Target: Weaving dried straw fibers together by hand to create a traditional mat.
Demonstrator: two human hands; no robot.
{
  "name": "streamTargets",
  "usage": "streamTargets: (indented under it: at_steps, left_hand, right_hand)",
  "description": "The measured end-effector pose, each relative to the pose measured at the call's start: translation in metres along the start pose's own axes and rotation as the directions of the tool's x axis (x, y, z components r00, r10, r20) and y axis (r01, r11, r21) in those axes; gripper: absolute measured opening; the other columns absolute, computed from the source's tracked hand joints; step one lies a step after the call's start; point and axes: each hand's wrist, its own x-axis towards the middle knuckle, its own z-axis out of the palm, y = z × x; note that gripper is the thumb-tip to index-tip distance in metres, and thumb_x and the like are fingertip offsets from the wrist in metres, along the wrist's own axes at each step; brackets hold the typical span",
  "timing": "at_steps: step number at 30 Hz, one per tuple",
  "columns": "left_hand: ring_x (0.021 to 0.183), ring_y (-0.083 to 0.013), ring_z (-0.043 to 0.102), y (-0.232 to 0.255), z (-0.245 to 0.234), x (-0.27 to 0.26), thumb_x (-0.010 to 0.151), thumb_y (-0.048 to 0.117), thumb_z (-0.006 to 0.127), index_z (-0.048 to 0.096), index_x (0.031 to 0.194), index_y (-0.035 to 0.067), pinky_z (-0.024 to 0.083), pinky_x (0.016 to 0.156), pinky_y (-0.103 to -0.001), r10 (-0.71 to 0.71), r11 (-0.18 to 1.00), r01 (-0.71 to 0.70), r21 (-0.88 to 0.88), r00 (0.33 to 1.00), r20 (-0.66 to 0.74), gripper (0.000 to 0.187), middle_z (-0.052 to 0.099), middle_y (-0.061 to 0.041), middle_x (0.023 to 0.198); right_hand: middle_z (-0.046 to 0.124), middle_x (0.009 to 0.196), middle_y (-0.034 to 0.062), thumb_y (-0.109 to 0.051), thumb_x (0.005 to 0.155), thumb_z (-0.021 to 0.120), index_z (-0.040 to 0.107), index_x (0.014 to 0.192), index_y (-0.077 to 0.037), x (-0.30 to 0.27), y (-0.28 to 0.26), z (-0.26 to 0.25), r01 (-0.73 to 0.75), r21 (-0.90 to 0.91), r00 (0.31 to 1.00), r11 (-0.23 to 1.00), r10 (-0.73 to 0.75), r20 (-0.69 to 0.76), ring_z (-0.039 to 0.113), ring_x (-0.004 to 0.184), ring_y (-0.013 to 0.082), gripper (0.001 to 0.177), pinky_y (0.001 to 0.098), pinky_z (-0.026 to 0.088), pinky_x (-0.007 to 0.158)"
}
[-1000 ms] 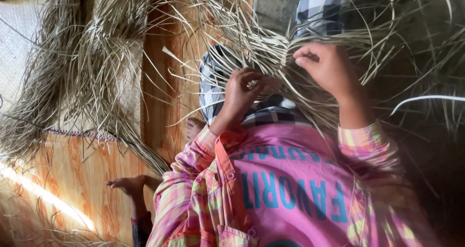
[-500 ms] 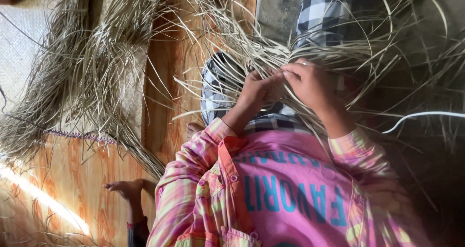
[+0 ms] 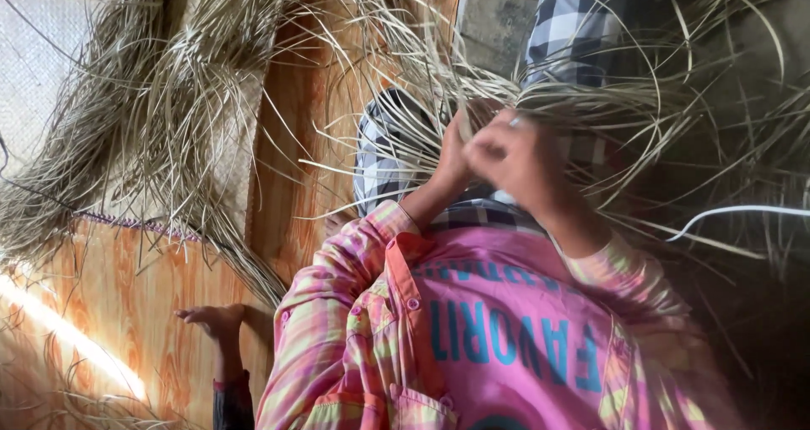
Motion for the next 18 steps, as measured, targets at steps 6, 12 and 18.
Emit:
streamTargets:
  at_steps: [6, 12, 18]
  left_hand:
    - [0.092, -0.0352, 0.071, 0.004, -0.013, -0.003, 0.084, 0.033, 0.084, 0.055, 0.123, -0.002, 0.057, 0.087, -0.05, -0.059, 0.993, 0.054, 0.108, 0.997, 0.046, 0.06, 0.071, -0.028, 0.106]
    - [0.072, -0.0381, 0.054, 0.001, -0.077, -0.035, 0.099, 0.039, 0.065, 0.053, 0.085, 0.005, 0.041, 0.07, -0.049, 0.372, 0.793, -0.314, 0.522, 0.928, -0.007, 0.039, 0.049, -0.017, 0.075]
    - [0.06, -0.0209, 0.052, 0.073, -0.052, -0.047, 0.104, 0.022, 0.051, 0.061, 0.072, 0.014, 0.045, 0.056, -0.034, 0.699, -0.008, -0.962, 0.271, 0.189, 0.69, 0.035, 0.05, -0.001, 0.069]
  right_hand:
    - [0.067, 0.084, 0.0059, -0.015, 0.091, 0.071, 0.074, 0.094, -0.01, -0.005, -0.086, -0.028, 0.246, 0.529, 0.874, 0.812, -0.422, 0.241, 0.07, 0.076, 0.029, 0.006, 0.0384, 0.057, 0.068]
    - [0.072, 0.101, 0.0202, -0.001, 0.098, 0.071, 0.076, 0.106, 0.0, 0.013, 0.019, -0.034, 0.134, 0.148, 0.988, 0.98, -0.144, 0.06, 0.07, 0.096, 0.0401, 0.009, 0.0472, 0.054, 0.083]
    - [0.072, 0.11, 0.0085, -0.008, 0.095, 0.074, 0.074, 0.107, -0.007, -0.002, 0.065, 0.012, 0.178, 0.061, 0.979, 0.982, -0.183, 0.092, 0.069, 0.104, 0.03, 0.012, 0.0416, 0.054, 0.092]
